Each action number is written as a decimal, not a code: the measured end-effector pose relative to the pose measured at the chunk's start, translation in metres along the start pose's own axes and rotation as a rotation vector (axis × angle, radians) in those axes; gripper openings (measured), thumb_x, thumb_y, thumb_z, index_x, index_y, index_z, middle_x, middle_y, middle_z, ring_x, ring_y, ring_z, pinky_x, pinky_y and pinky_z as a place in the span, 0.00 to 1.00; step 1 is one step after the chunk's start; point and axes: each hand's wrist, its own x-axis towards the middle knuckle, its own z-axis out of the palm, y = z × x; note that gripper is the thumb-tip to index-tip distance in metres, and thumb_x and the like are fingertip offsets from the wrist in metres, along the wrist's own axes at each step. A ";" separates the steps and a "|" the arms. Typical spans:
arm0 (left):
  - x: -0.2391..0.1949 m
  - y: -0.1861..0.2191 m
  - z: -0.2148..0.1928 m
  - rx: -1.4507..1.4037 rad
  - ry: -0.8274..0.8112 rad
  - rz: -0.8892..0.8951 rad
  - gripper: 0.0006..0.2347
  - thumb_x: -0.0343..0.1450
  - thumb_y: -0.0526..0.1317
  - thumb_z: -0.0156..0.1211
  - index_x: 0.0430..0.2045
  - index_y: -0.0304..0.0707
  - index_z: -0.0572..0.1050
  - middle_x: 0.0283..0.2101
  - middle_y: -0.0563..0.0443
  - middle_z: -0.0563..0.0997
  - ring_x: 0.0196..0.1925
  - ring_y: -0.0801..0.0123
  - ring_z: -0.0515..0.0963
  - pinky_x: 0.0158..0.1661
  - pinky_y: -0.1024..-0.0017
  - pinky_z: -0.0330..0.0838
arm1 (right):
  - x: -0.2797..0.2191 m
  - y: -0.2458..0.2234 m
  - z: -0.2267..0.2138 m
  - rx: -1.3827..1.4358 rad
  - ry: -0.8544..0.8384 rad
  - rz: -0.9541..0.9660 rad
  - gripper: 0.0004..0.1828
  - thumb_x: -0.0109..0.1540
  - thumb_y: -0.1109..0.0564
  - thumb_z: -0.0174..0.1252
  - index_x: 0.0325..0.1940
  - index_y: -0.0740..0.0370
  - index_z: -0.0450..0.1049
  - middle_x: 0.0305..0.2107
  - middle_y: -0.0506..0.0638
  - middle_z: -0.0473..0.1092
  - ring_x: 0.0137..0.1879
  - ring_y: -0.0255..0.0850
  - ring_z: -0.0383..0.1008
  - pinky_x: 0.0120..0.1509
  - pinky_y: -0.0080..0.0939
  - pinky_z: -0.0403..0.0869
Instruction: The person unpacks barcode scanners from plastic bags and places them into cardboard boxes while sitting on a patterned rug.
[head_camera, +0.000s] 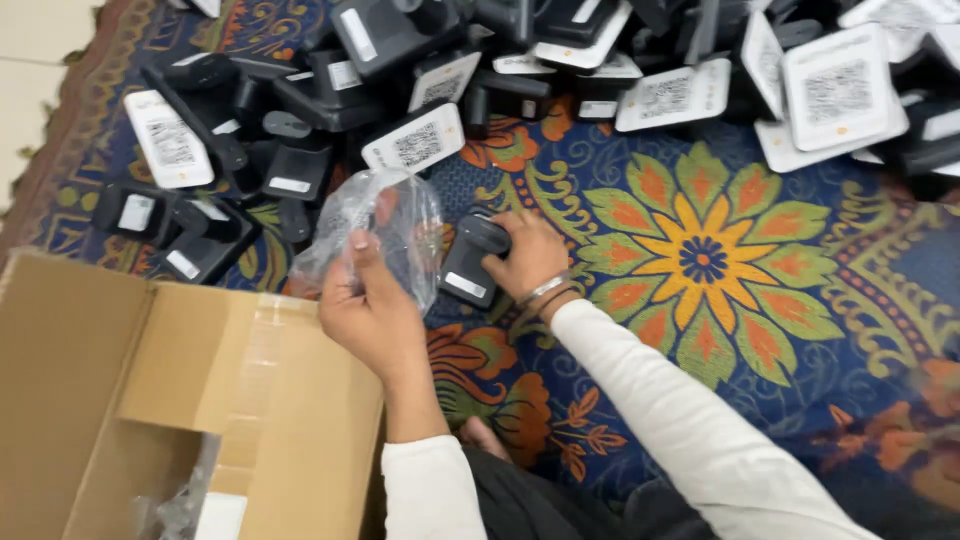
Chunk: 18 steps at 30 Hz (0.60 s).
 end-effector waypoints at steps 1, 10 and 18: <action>-0.006 0.004 0.007 -0.019 -0.026 -0.008 0.17 0.77 0.50 0.60 0.32 0.31 0.81 0.23 0.58 0.77 0.26 0.82 0.67 0.28 0.77 0.64 | -0.009 0.022 -0.026 -0.020 0.016 0.022 0.27 0.51 0.48 0.68 0.54 0.54 0.75 0.47 0.56 0.71 0.55 0.57 0.72 0.60 0.57 0.72; -0.122 -0.001 0.083 0.240 -0.578 0.423 0.14 0.76 0.44 0.58 0.49 0.35 0.81 0.42 0.36 0.84 0.43 0.46 0.84 0.43 0.57 0.75 | -0.159 0.117 -0.187 -0.705 0.297 -0.520 0.17 0.56 0.56 0.62 0.50 0.55 0.75 0.43 0.48 0.70 0.56 0.48 0.70 0.64 0.61 0.65; -0.189 -0.038 0.097 0.483 -0.770 0.286 0.15 0.69 0.40 0.57 0.47 0.39 0.83 0.43 0.34 0.82 0.45 0.42 0.80 0.46 0.53 0.73 | -0.211 0.112 -0.164 -0.521 0.125 -0.807 0.11 0.56 0.52 0.58 0.42 0.55 0.75 0.47 0.49 0.72 0.56 0.43 0.74 0.60 0.53 0.69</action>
